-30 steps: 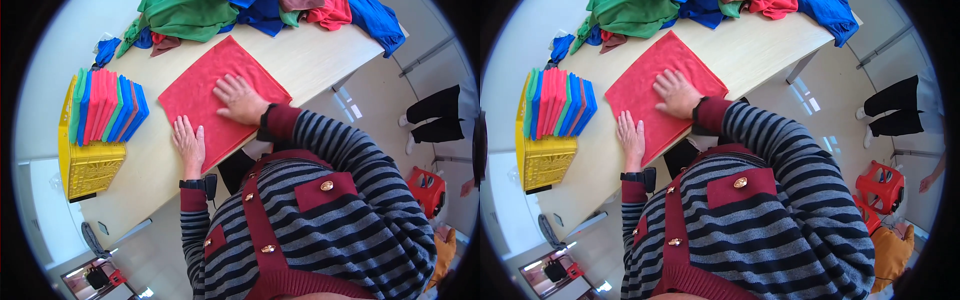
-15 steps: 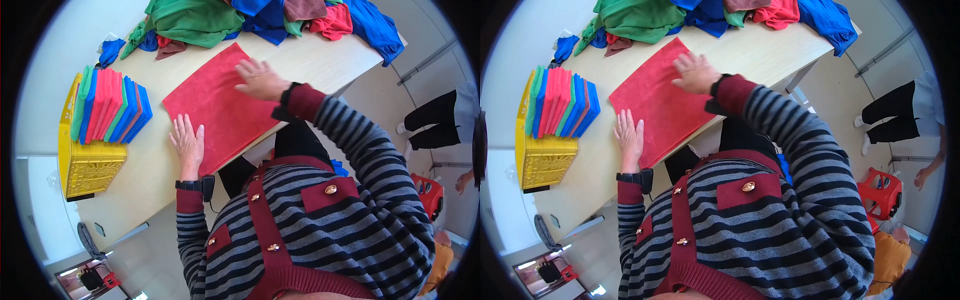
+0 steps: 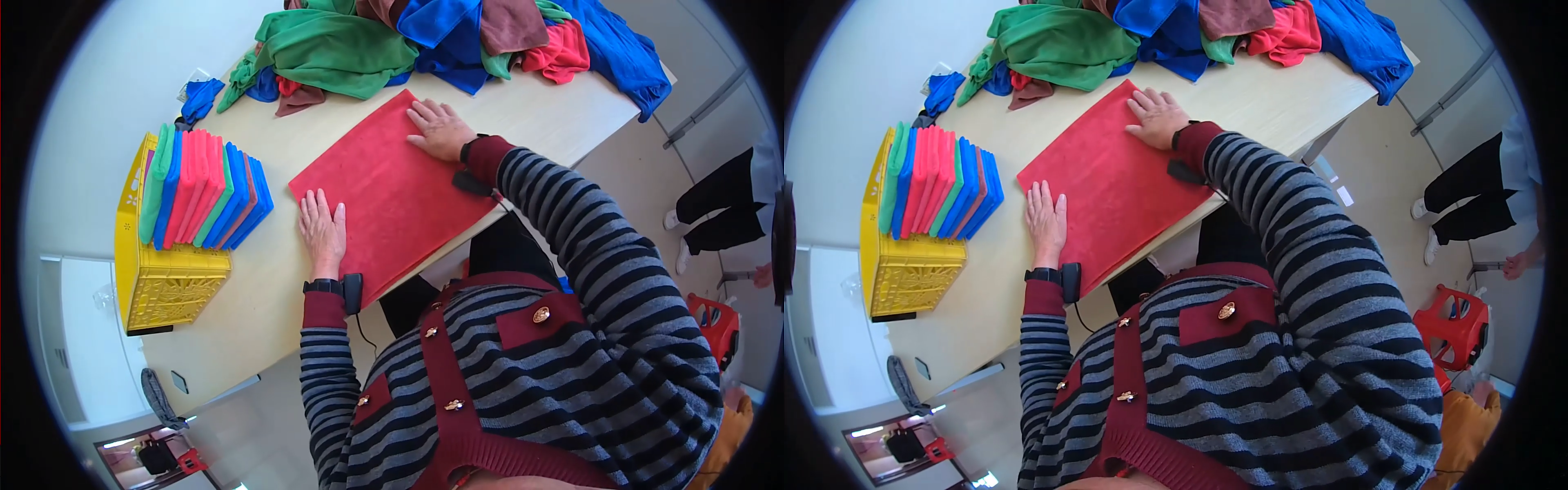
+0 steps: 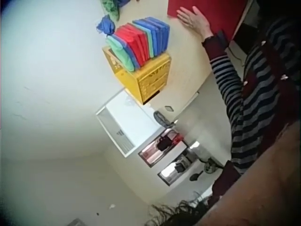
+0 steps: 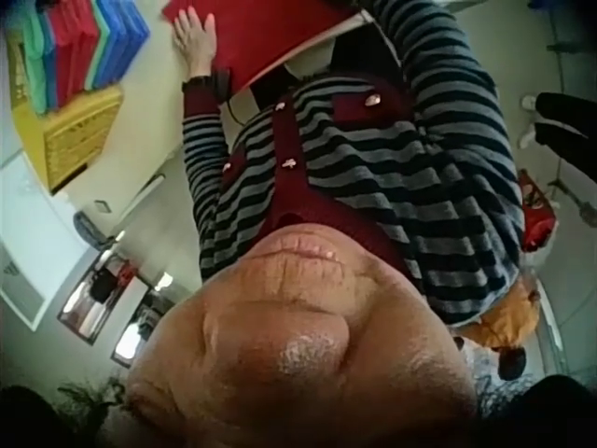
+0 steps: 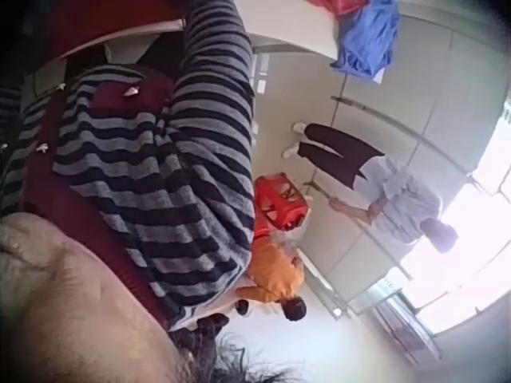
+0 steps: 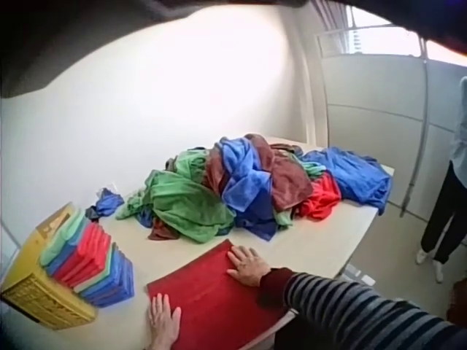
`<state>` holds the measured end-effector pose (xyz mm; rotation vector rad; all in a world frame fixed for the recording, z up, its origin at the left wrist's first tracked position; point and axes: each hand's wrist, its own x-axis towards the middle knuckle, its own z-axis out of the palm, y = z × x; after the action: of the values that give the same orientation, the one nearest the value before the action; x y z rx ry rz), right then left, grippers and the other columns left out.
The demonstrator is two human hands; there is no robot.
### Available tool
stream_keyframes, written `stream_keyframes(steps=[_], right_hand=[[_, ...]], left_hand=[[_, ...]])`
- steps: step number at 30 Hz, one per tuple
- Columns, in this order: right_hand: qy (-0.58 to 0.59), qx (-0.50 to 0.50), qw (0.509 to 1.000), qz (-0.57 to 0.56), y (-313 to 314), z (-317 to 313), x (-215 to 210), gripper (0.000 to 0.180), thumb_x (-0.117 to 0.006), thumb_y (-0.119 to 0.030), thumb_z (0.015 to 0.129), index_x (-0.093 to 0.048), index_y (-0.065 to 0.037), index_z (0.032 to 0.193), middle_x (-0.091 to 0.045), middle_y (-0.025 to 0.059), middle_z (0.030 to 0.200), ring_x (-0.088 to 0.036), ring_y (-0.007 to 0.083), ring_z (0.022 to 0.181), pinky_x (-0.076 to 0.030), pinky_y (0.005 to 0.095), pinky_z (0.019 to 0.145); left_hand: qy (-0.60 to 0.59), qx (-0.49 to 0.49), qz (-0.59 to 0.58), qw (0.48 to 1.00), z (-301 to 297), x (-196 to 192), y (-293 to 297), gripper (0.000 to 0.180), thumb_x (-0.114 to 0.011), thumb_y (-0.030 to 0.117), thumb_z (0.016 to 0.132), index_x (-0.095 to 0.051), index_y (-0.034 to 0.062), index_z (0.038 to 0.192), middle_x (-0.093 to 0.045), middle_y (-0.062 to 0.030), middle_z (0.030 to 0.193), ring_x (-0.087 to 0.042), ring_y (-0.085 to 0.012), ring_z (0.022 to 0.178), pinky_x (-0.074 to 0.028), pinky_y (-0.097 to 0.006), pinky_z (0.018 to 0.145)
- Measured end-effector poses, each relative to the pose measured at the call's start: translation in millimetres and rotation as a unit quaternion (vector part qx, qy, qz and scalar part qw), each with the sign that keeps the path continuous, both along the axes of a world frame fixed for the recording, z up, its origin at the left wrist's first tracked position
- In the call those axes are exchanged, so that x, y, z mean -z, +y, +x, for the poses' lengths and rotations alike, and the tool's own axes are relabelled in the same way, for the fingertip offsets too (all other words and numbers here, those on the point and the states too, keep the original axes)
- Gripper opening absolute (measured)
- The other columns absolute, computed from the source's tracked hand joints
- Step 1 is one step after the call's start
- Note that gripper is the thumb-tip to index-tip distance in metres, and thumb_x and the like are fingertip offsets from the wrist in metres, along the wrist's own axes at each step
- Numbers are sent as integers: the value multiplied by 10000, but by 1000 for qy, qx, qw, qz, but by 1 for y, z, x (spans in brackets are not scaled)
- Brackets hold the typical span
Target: The person picks up a green cloth from a pile, spreads it flat on the table, and folds it into a square before stacking it. They then repeat the process with a red cloth, smoothing it out and folding it into a square.
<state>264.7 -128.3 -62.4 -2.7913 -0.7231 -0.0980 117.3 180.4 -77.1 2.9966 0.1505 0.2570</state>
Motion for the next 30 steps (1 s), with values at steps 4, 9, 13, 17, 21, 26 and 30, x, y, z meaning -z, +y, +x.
stream_keyframes(steps=[4,9,13,17,21,26,30], right_hand=[[45,56,995,-70,0,4,-17,719,-447,-539,1006,-350,-99,1567,-273,126,1652,-197,333,1539,-193,505,1234],[1,-54,998,-26,52,1,-27,703,-444,-533,1006,-366,-107,1560,-300,119,1643,-233,335,1525,-203,523,1223],[23,-122,992,20,117,-5,-14,676,-431,-527,1013,-386,-122,1551,-351,114,1618,-261,332,1515,-204,520,1223],[-46,-123,991,26,121,-1,6,664,-454,-536,989,-437,-128,1513,-403,108,1576,-306,327,1488,-221,520,1211],[-43,-47,997,37,84,34,9,658,-456,-544,988,-456,-128,1497,-431,90,1551,-316,317,1479,-218,507,1213],[-51,14,998,15,47,52,14,636,-438,-516,1011,-436,-115,1505,-406,96,1565,-313,315,1477,-239,486,1204],[-57,44,997,16,16,56,15,624,-439,-497,1018,-429,-100,1500,-398,95,1567,-315,316,1473,-261,488,1193]], left_hand=[[23,-28,17,999,0,-3,5,666,-380,487,1061,-296,87,1587,-233,-127,1669,-170,-296,1552,-110,-520,1242],[-4,23,61,998,32,-17,-3,655,-385,472,1061,-302,86,1583,-252,-124,1661,-191,-295,1545,-111,-545,1236],[-21,66,62,996,64,-5,0,646,-391,473,1057,-317,99,1578,-274,-124,1652,-210,-295,1539,-117,-561,1231],[1,41,27,999,75,3,3,641,-388,483,1053,-330,115,1574,-290,-124,1645,-216,-293,1537,-127,-561,1230],[15,0,37,999,73,5,13,638,-349,495,1062,-309,136,1588,-271,-112,1654,-184,-279,1548,-111,-547,1235],[8,-48,29,998,71,6,25,665,-330,530,1058,-299,135,1592,-255,-119,1661,-166,-288,1552,-109,-560,1231],[-1,-61,15,998,70,-1,21,666,-358,528,1051,-313,129,1583,-266,-130,1653,-182,-301,1546,-125,-563,1231]])
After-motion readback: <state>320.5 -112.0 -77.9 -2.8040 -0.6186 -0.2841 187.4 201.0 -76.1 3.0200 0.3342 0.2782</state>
